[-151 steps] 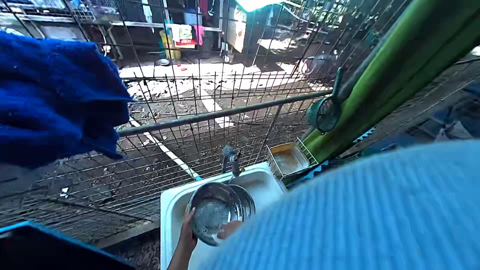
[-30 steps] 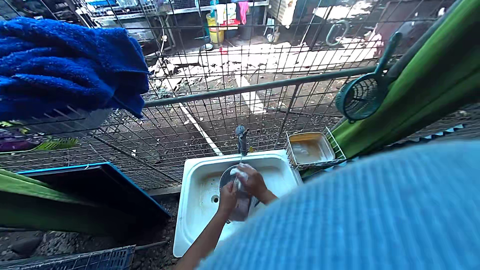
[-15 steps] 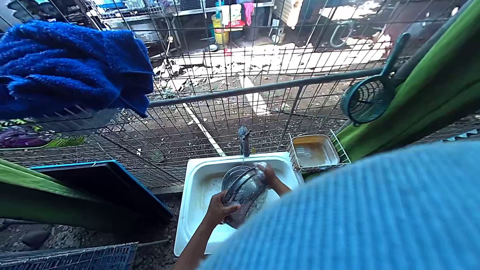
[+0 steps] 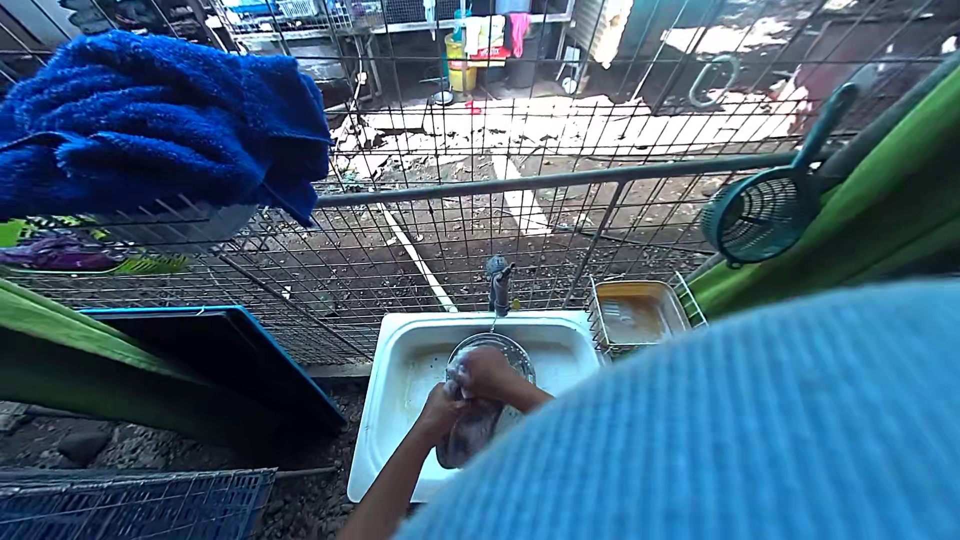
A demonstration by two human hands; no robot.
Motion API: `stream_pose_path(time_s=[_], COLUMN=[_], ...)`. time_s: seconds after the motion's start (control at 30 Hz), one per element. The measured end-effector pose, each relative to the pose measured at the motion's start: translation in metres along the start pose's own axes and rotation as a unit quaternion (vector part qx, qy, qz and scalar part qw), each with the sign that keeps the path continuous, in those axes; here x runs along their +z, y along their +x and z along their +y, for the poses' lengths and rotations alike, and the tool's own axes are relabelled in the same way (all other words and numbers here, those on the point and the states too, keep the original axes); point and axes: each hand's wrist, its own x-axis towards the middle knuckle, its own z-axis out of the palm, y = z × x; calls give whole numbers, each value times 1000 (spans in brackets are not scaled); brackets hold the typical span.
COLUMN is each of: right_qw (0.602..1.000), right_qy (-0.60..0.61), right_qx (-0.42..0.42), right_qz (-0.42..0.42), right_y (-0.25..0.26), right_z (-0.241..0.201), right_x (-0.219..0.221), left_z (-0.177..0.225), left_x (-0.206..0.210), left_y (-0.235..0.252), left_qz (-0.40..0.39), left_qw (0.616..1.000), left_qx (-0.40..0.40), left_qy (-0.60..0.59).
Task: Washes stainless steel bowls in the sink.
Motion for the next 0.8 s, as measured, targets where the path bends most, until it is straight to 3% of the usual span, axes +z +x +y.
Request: stream_pose_path(time_s=[0.1, 0.2, 0.27, 0.33, 0.4, 0.5, 0.6, 0.7, 0.8], right_qw=[970, 925, 917, 931, 900, 897, 918, 931, 904], right_qy=[209, 331, 295, 158, 24, 0, 182, 206, 153], right_qx=[-61, 71, 104, -8, -179, -285, -189, -68, -200], right_qz=[108, 175, 248, 330, 395, 337, 298, 293, 345], right_y=[15, 7, -9, -18, -8, 6, 25, 20, 3], right_z=[43, 83, 64, 39, 18, -16, 2, 41, 28], right_x=[8, 39, 83, 125, 135, 98, 60, 86, 153], left_z=[15, 30, 27, 31, 35, 41, 45, 35, 26], left_x=[-23, -43, -47, -42, -35, -27, -19, -28, -47], left_y=[-9, -20, -13, -13, -14, -24, -40, -46, -37], left_qz=[83, 250, 354, 399, 413, 375, 322, 351, 329], left_qw=[991, 919, 851, 820, 830, 896, 932, 919, 935], left_qx=[-22, -44, -31, -14, 4, -21, -49, -10, -10], left_qy=[-107, -303, -388, -411, -376, -237, -161, -181, -132])
